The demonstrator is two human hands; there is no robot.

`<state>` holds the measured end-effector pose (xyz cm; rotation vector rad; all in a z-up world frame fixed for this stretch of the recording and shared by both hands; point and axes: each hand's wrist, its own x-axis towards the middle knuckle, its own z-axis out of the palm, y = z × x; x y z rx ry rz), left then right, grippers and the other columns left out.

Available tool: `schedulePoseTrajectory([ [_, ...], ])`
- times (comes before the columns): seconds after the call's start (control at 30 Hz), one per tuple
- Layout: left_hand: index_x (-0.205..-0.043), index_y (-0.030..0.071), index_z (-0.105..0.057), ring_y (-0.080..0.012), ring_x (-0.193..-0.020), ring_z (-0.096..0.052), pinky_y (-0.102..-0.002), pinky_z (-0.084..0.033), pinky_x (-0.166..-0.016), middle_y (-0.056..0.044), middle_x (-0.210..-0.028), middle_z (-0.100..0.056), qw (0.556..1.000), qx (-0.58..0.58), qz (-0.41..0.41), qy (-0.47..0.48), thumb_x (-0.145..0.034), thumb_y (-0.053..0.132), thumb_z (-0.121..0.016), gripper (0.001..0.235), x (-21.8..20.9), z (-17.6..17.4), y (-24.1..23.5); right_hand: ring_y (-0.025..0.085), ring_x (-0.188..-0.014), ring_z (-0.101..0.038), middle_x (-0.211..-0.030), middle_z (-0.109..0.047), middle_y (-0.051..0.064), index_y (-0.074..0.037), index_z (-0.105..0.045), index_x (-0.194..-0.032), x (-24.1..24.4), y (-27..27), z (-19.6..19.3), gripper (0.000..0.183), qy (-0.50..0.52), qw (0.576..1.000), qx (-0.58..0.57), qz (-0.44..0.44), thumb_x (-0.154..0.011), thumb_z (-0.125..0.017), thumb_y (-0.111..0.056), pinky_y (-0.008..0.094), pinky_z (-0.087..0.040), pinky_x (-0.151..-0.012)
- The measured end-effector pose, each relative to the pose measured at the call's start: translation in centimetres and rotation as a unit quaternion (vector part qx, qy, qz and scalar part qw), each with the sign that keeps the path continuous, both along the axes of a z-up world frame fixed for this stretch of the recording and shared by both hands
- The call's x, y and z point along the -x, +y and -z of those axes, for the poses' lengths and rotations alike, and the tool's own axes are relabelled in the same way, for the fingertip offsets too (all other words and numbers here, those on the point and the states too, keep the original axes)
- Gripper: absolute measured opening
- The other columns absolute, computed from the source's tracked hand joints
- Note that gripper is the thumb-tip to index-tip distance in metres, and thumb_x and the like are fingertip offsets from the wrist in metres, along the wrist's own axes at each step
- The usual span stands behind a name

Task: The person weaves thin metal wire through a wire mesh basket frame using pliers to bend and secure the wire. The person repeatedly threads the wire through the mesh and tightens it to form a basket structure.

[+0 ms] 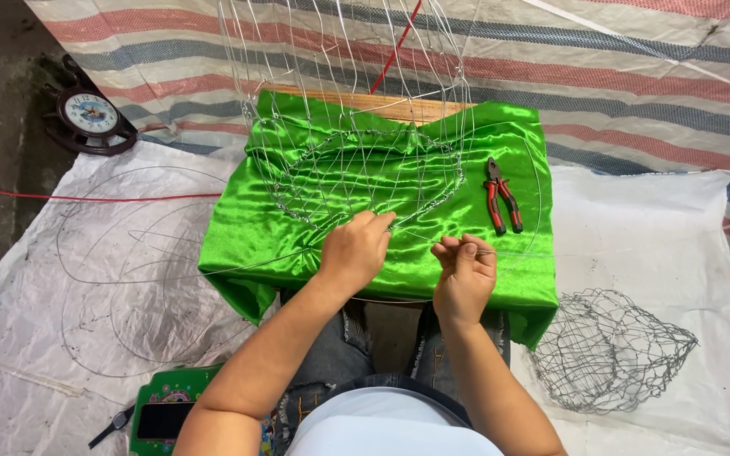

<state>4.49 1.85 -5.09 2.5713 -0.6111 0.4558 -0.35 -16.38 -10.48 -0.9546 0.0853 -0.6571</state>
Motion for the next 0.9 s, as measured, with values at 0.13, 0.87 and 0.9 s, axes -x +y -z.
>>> schedulePoseTrajectory([
  [0.13, -0.124, 0.017, -0.07, -0.0389, -0.064, -0.072, -0.049, -0.06, -0.054, -0.008, -0.085, -0.065, 0.999, 0.021, 0.028, 0.031, -0.095, 0.026, -0.061, 0.031, 0.6, -1.7, 0.1, 0.027, -0.087, -0.078, -0.1, -0.076, 0.02, -0.006, -0.058, -0.115, -1.0, 1.7, 1.0, 0.014, 0.025, 0.991, -0.125, -0.029, -0.11, -0.05, -0.017, 0.042, -0.065, -0.088],
  [0.87, -0.112, 0.003, -0.05, -0.0476, -0.069, -0.073, -0.06, -0.058, -0.063, -0.017, -0.083, -0.066, 0.982, -0.107, 0.004, 0.154, -0.104, 0.036, -0.047, 0.033, 1.3, -3.1, -1.0, 0.022, -0.088, -0.076, -0.098, -0.075, 0.013, -0.014, -0.059, -0.112, -2.0, 2.8, 4.6, 0.015, 0.04, 0.969, -0.223, -0.102, -0.106, -0.053, -0.027, 0.04, -0.064, -0.093],
  [0.9, -0.112, 0.003, -0.05, -0.0476, -0.069, -0.073, -0.06, -0.058, -0.063, -0.017, -0.083, -0.066, 0.982, -0.107, 0.005, 0.155, -0.104, 0.036, -0.047, 0.033, 1.4, -3.3, -1.2, 0.022, -0.088, -0.076, -0.098, -0.075, 0.013, -0.014, -0.059, -0.112, -2.0, 2.7, 4.3, 0.015, 0.041, 0.969, -0.224, -0.101, -0.106, -0.053, -0.027, 0.04, -0.064, -0.093],
])
